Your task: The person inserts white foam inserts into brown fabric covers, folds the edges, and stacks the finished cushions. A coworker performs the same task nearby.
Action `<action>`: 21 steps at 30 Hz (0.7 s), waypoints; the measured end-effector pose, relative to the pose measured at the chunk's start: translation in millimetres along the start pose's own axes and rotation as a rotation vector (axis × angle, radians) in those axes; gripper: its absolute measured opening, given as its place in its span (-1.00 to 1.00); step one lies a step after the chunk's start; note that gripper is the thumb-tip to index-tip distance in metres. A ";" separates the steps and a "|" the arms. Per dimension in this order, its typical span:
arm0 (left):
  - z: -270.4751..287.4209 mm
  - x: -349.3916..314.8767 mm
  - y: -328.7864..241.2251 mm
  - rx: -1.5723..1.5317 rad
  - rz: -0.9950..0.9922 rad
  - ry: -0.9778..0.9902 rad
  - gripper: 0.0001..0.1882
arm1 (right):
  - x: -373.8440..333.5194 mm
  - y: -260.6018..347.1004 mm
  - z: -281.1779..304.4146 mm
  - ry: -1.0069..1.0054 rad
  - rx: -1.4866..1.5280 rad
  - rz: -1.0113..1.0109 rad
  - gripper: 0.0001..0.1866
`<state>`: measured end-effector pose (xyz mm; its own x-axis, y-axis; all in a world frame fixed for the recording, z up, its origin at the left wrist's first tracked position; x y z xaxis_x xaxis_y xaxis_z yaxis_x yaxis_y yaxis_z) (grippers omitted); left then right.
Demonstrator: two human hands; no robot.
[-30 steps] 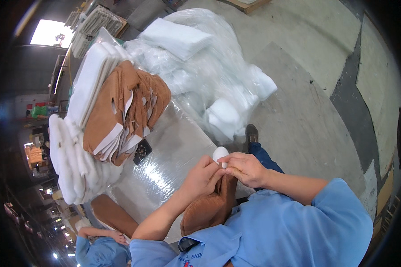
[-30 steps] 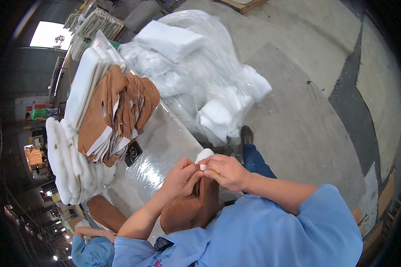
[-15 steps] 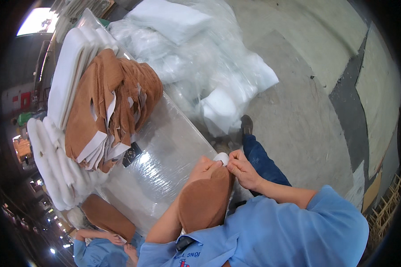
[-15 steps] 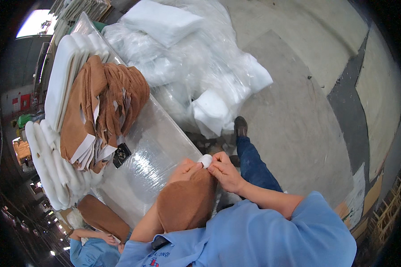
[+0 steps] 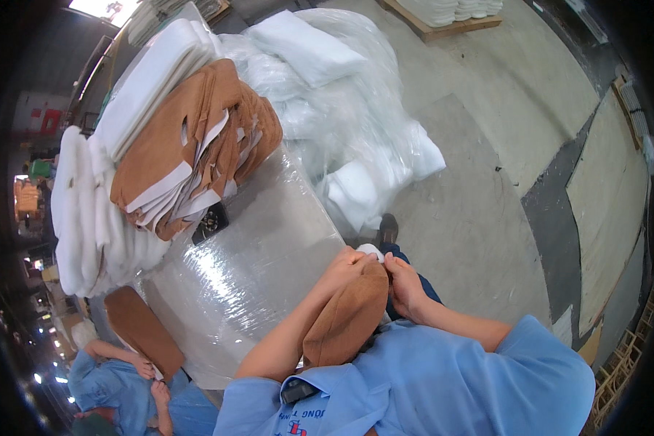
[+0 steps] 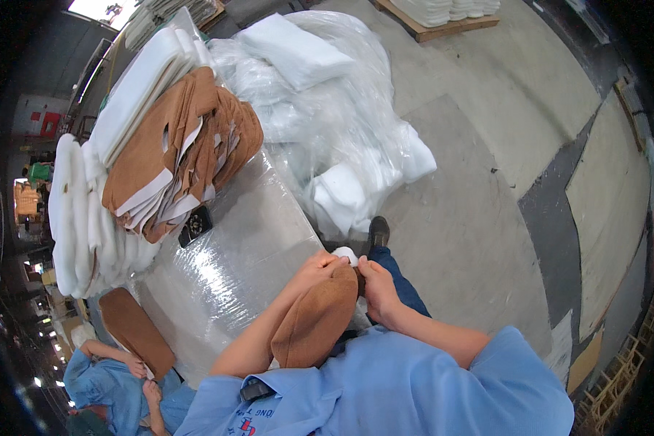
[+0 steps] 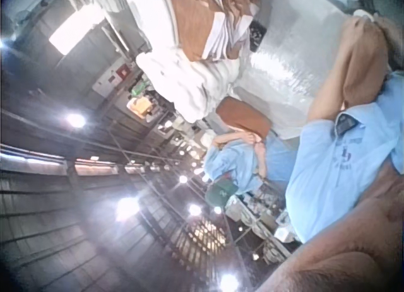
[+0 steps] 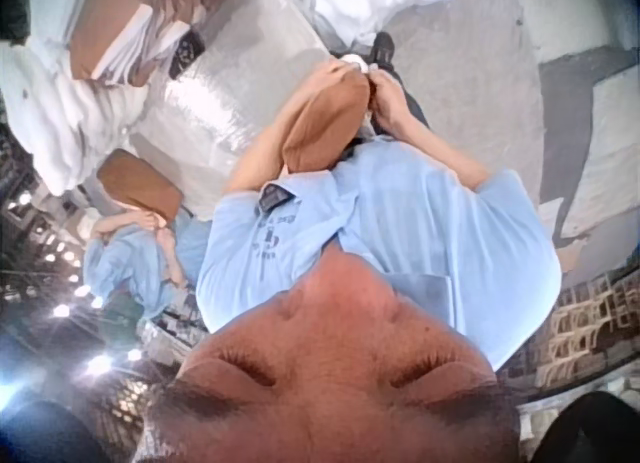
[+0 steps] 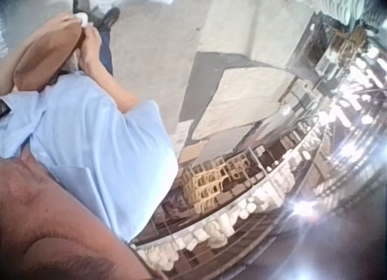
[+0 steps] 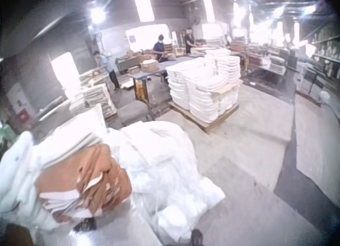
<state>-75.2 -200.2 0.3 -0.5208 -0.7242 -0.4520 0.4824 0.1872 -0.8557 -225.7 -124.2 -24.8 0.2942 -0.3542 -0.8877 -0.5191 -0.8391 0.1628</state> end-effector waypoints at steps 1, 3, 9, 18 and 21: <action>-1.5 4.2 6.7 0.001 0.009 0.016 -0.46 | 4.2 -0.5 -5.1 0.000 0.088 -0.055 -0.61; -6.5 9.9 15.6 -0.008 0.037 0.064 -0.46 | 9.0 -4.1 -11.0 -0.031 0.125 -0.145 -0.52; -9.5 9.3 0.8 0.015 -0.246 -0.268 -0.45 | 35.4 2.7 0.7 -0.308 -0.174 -0.043 -0.45; -4.9 32.2 16.8 -0.355 -0.153 -0.035 -0.44 | 79.1 -12.1 12.1 -0.244 -0.004 -0.034 -0.47; -2.7 35.3 23.9 -0.229 0.076 0.067 -0.45 | 81.2 -22.2 3.6 -0.019 0.099 -0.091 -0.47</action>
<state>-84.0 -219.6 -36.8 -0.5384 -0.6579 -0.5266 0.3539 0.3905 -0.8498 -193.2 -132.8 -102.0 0.3285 -0.2699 -0.9051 -0.5682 -0.8220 0.0389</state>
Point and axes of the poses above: each hand's wrist, its own x-axis towards the middle knuckle, its own z-axis out of the back of the hand, y = z × x, the point moved 5 cm from there along x, towards the middle knuckle, and after that the axes turned 14 degrees about -z, right-handed, at the moved point
